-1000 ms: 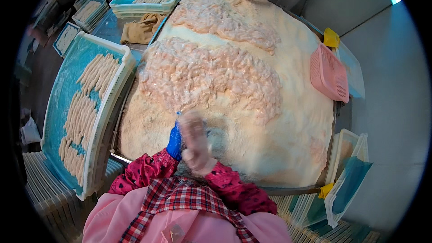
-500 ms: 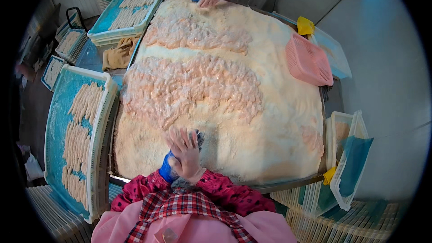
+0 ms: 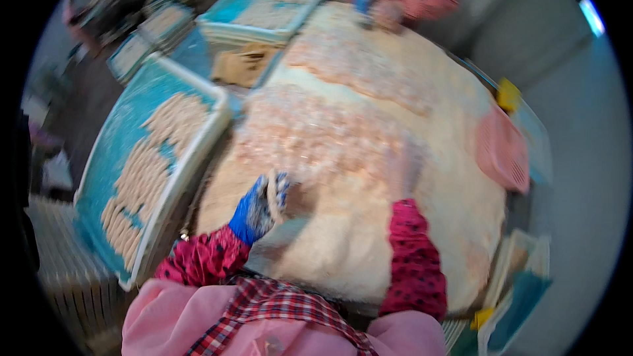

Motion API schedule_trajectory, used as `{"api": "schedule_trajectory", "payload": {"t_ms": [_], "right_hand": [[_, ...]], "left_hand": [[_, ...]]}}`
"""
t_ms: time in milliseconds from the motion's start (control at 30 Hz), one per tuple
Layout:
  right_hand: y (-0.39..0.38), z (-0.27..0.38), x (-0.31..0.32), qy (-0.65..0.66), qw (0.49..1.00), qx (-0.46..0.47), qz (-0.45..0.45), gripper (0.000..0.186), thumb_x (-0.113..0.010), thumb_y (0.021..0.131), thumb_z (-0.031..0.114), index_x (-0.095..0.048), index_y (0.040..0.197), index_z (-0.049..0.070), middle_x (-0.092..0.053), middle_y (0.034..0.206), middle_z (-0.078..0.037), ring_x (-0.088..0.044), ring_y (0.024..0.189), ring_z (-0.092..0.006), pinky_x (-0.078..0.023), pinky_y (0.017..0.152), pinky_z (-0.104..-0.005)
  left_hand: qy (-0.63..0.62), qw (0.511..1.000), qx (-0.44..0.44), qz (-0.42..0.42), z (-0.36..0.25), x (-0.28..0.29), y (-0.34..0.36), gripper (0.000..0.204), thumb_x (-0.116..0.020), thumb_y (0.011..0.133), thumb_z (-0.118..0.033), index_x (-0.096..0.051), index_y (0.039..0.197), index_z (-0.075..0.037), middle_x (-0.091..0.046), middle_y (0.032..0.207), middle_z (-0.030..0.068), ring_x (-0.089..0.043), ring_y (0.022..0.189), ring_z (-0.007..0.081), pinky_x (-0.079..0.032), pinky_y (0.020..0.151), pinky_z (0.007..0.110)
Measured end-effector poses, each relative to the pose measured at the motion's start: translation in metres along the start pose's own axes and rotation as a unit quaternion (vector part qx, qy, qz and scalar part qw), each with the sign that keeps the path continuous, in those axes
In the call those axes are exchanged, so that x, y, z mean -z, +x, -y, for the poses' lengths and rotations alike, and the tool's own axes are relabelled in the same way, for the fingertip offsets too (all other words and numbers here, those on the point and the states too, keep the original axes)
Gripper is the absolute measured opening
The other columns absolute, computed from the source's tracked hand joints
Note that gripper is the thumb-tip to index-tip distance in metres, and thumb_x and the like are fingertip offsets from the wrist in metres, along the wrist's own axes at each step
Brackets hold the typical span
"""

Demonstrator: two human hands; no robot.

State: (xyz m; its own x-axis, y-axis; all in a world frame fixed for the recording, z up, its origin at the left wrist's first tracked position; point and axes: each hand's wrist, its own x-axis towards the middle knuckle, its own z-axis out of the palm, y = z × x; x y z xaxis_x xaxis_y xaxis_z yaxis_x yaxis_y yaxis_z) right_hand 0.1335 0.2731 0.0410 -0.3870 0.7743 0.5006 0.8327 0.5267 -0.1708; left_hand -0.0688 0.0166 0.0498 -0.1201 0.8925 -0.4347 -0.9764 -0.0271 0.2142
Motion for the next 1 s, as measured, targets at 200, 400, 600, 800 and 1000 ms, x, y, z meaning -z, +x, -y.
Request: {"api": "schedule_trajectory", "payload": {"t_ms": [200,400,600,800,1000], "right_hand": [[0.023,-0.026,0.006,0.087,0.992,0.083,0.048,0.024,-0.06,0.064,-0.002,-0.055,0.086,0.006,-0.06,0.082,-0.012,-0.057,0.079,-0.0331,-0.045,0.069,-0.0422],[0.023,-0.013,-0.006,0.223,0.964,-0.098,0.102,0.013,-0.057,0.072,-0.001,-0.053,0.084,0.004,-0.056,0.074,-0.007,-0.056,0.07,-0.0205,-0.045,0.066,-0.031],[0.004,-0.007,0.077,0.279,0.955,-0.097,0.022,0.016,-0.054,0.074,-0.002,-0.056,0.088,0.003,-0.055,0.081,-0.001,-0.051,0.076,-0.0105,-0.044,0.07,-0.0254],[-0.116,0.026,0.081,0.362,0.876,0.007,0.319,0.038,-0.068,0.074,0.016,-0.061,0.111,0.009,-0.061,0.099,-0.011,-0.059,0.09,-0.0268,-0.046,0.081,-0.0353],[-0.158,0.04,0.081,0.208,0.938,-0.013,0.276,0.037,-0.066,0.076,0.016,-0.06,0.111,0.008,-0.061,0.099,-0.013,-0.058,0.091,-0.03,-0.046,0.081,-0.0372]], "left_hand": [[0.14,0.904,-0.401,0.05,-0.208,0.007,0.035,0.039,-0.039,0.096,-0.038,-0.05,0.115,-0.005,-0.057,0.096,0.0071,-0.053,0.082,0.0157,-0.045,0.073,0.027],[0.66,0.653,-0.332,-0.165,-0.475,0.187,0.017,0.058,-0.031,0.094,-0.053,-0.06,0.107,-0.004,-0.064,0.096,0.0092,-0.056,0.083,0.0181,-0.043,0.075,0.03],[0.803,0.463,-0.359,-0.107,-0.394,0.149,0.113,0.044,-0.037,0.096,-0.034,-0.054,0.122,-0.003,-0.057,0.119,0.0124,-0.054,0.107,0.0234,-0.038,0.097,0.035],[0.576,0.796,-0.185,-0.01,-0.2,0.039,0.014,0.039,-0.047,0.092,-0.032,-0.053,0.124,-0.009,-0.051,0.126,0.0129,-0.047,0.117,0.0268,-0.037,0.099,0.038],[0.857,0.362,-0.154,0.331,0.012,0.03,-0.002,0.084,-0.072,0.072,-0.032,-0.029,0.137,0.0,-0.033,0.14,0.0185,-0.038,0.124,0.0353,-0.033,0.101,0.04]]}}
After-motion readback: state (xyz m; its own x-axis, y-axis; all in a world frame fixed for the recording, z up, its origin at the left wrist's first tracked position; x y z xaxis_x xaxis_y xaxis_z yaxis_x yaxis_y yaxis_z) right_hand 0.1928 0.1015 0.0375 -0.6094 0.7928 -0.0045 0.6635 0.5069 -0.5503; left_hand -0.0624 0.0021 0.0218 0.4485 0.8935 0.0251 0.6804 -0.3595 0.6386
